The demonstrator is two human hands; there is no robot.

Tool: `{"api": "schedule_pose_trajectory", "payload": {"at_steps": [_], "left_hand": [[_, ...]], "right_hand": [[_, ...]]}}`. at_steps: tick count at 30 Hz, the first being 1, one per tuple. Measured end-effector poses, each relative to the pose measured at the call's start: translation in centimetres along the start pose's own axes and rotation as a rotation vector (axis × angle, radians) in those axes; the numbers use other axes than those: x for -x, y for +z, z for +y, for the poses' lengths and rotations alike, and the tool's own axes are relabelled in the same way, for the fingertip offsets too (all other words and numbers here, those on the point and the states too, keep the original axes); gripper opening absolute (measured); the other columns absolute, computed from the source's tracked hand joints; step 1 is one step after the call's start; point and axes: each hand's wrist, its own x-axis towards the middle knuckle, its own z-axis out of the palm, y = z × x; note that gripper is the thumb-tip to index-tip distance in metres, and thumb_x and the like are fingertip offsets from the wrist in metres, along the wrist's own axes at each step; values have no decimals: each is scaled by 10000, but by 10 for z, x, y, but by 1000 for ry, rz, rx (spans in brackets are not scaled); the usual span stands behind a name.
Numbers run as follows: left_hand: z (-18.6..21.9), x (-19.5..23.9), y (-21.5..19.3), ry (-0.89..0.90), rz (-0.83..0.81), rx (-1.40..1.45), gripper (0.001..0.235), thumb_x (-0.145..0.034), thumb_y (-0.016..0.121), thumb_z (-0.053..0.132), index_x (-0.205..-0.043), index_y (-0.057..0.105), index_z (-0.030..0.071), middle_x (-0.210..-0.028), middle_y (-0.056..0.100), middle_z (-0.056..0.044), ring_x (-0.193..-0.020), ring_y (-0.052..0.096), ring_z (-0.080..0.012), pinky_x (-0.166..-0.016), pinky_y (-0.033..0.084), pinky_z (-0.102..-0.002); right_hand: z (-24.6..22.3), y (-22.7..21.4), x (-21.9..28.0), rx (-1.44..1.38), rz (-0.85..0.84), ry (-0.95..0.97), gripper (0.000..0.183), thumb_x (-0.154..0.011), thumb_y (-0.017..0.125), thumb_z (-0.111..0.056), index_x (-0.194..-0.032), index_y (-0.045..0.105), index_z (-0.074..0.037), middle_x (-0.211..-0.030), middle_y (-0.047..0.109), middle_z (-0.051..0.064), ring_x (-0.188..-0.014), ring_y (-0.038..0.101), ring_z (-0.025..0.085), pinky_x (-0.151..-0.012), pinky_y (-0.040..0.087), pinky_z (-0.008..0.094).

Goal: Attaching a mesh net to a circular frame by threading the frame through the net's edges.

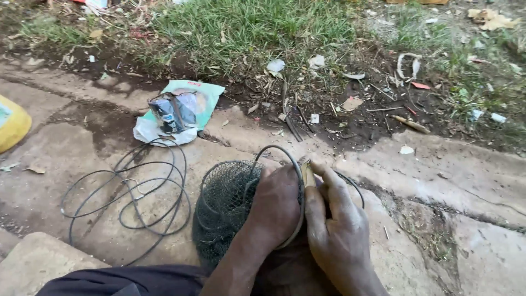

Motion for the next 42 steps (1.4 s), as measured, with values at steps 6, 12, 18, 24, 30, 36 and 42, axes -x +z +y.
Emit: {"api": "schedule_pose_trajectory", "payload": {"at_steps": [6, 12, 18, 24, 30, 36, 42], "left_hand": [[9, 1, -5, 38, -40, -96, 414, -1104, 345, 287, -1234, 679, 79, -1089, 754, -145, -984, 692, -390, -1007, 386, -717], [3, 2, 2, 53, 45, -62, 345, -1071, 468, 262, -1285, 650, 62, -957, 732, -128, -840, 685, -362, -942, 420, -607], [4, -4, -1, 31, -10, -120, 344, -1010, 463, 231, -1176, 723, 81, -1009, 750, -187, -903, 680, -476, -912, 398, -752], [10, -3, -3, 19, -28, -90, 377, -1090, 385, 250, -1250, 657, 43, -969, 757, -164, -873, 692, -425, -914, 426, -670], [2, -2, 3, -26, -62, -108, 308, -1102, 405, 303, -1040, 641, 114, -910, 699, -96, -802, 639, -324, -952, 447, -568], [15, -1, -10, 19, -55, -108, 299, -1080, 442, 216, -1181, 683, 70, -1017, 753, -146, -919, 688, -380, -977, 412, -644], [18, 2, -5, 137, 14, -226, 501, -1034, 486, 227, -1506, 583, 92, -1089, 728, -157, -934, 693, -414, -924, 422, -766]], "right_hand": [[12, 0, 8, 146, 15, -60, 417, -1011, 618, -238, -1420, 646, -162, -1379, 765, 59, -1272, 729, 233, -974, 570, 407], [10, -6, 17, 56, -9, 21, 514, -956, 670, -207, -1465, 636, -143, -1297, 807, 100, -1089, 826, 211, -965, 638, 342], [1, -5, 0, 57, -7, 9, 419, -1009, 619, -223, -1414, 662, -123, -1298, 790, 86, -1183, 760, 224, -985, 561, 374], [11, -6, 2, 75, -5, -69, 413, -1015, 632, -247, -1400, 673, -102, -1343, 779, 91, -1209, 767, 234, -969, 591, 393], [11, -6, 19, 93, 26, 46, 443, -956, 692, -243, -1399, 703, -224, -1229, 831, 11, -1043, 818, 156, -883, 607, 310], [1, -4, 2, -6, 68, -104, 368, -996, 680, -175, -1345, 698, -61, -1211, 821, 111, -1098, 798, 185, -935, 608, 318], [27, -3, -11, -797, 4, 189, 568, -1087, 521, -143, -1644, 421, -92, -731, 569, 53, -621, 504, 118, -553, 427, 265]]}}
